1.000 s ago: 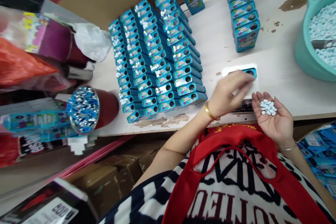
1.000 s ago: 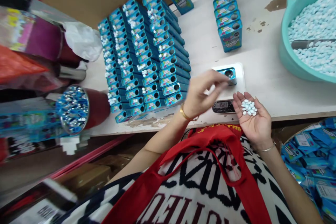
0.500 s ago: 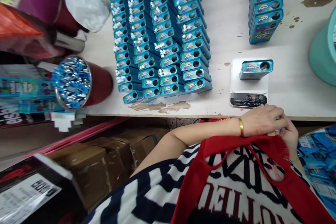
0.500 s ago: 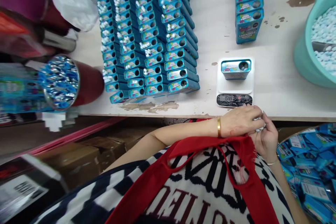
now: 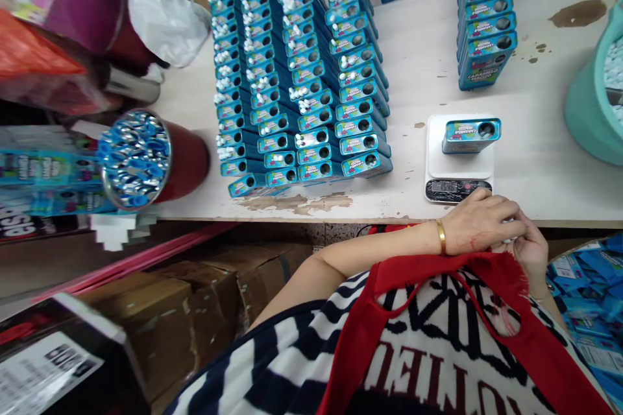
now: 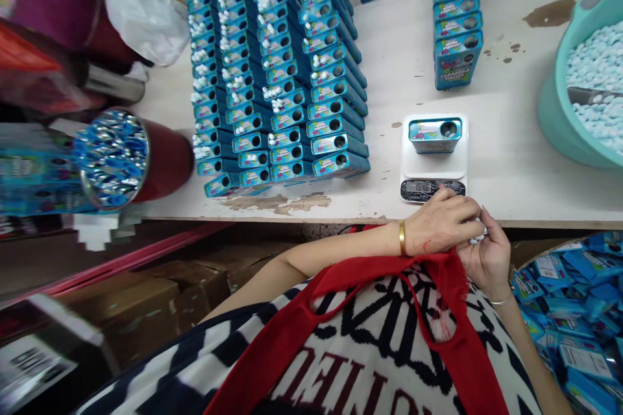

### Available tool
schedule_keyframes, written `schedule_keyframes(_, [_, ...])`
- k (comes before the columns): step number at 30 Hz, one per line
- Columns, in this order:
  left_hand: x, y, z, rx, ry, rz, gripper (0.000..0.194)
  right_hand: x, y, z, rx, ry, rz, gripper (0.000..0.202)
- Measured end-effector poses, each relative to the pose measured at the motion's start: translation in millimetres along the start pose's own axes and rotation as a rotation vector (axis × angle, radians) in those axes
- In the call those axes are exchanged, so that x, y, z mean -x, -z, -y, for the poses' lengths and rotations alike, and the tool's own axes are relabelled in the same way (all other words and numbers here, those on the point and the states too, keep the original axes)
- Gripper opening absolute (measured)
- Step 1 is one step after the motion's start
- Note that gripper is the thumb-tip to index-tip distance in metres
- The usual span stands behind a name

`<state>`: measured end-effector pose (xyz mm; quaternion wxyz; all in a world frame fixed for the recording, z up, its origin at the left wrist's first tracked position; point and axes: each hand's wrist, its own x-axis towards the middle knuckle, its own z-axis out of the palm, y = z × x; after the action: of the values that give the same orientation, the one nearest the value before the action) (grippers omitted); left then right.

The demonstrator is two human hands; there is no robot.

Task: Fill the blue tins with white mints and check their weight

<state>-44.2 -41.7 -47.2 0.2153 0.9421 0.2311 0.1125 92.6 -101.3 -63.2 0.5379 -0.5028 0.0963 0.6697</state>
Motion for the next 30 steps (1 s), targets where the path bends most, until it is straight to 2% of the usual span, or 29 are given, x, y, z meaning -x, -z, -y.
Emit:
schedule_keyframes(5, [1, 2.1, 4, -0.047, 0.000, -0.073, 0.028, -3, -13, 5, -0.170, -0.080, -0.030, 0.028])
schedule_keyframes(8, [5, 13.3, 15, -0.086, -0.025, -0.160, 0.031, -3, -22, 8, -0.213, -0.118, -0.046, 0.029])
schedule_keyframes(10, [8, 26.8, 30, -0.141, 0.063, -0.289, 0.040, -3, -24, 10, -0.197, -0.103, -0.033, 0.027])
schedule_keyframes(12, [11, 43.7, 49, -0.211, 0.247, -0.370, 0.061, -3, -25, 12, -0.171, -0.093, -0.003, 0.025])
schedule_keyframes(14, [8, 61.5, 69, -0.268, 0.355, -0.306, 0.064, -5, -24, 13, -0.151, -0.094, 0.031, 0.023])
schedule_keyframes(17, [-8, 83.6, 92, -0.321, 0.309, -0.123, 0.043, -7, -22, 14, -0.146, -0.082, 0.091, 0.021])
schedule_keyframes(20, [-37, 94.9, 112, -0.360, 0.325, -0.138, 0.040, -10, -21, 15, -0.149, -0.072, 0.141, 0.019])
schedule_keyframes(22, [-58, 94.5, 127, -0.366, 0.373, -0.175, 0.041, -11, -21, 17, -0.162, -0.063, 0.139, 0.018])
schedule_keyframes(25, [-80, 84.3, 150, -0.373, 0.419, -0.167, 0.040, -13, -19, 21, -0.182, -0.057, 0.083, 0.019])
schedule_keyframes(28, [-86, 76.0, 166, -0.392, 0.434, -0.151, 0.040, -18, -13, 29, -0.181, -0.040, 0.023, 0.022])
schedule_keyframes(30, [-86, 80.1, 177, -0.390, 0.398, -0.174, 0.044, -24, -6, 34, -0.175, 0.002, -0.013, 0.024])
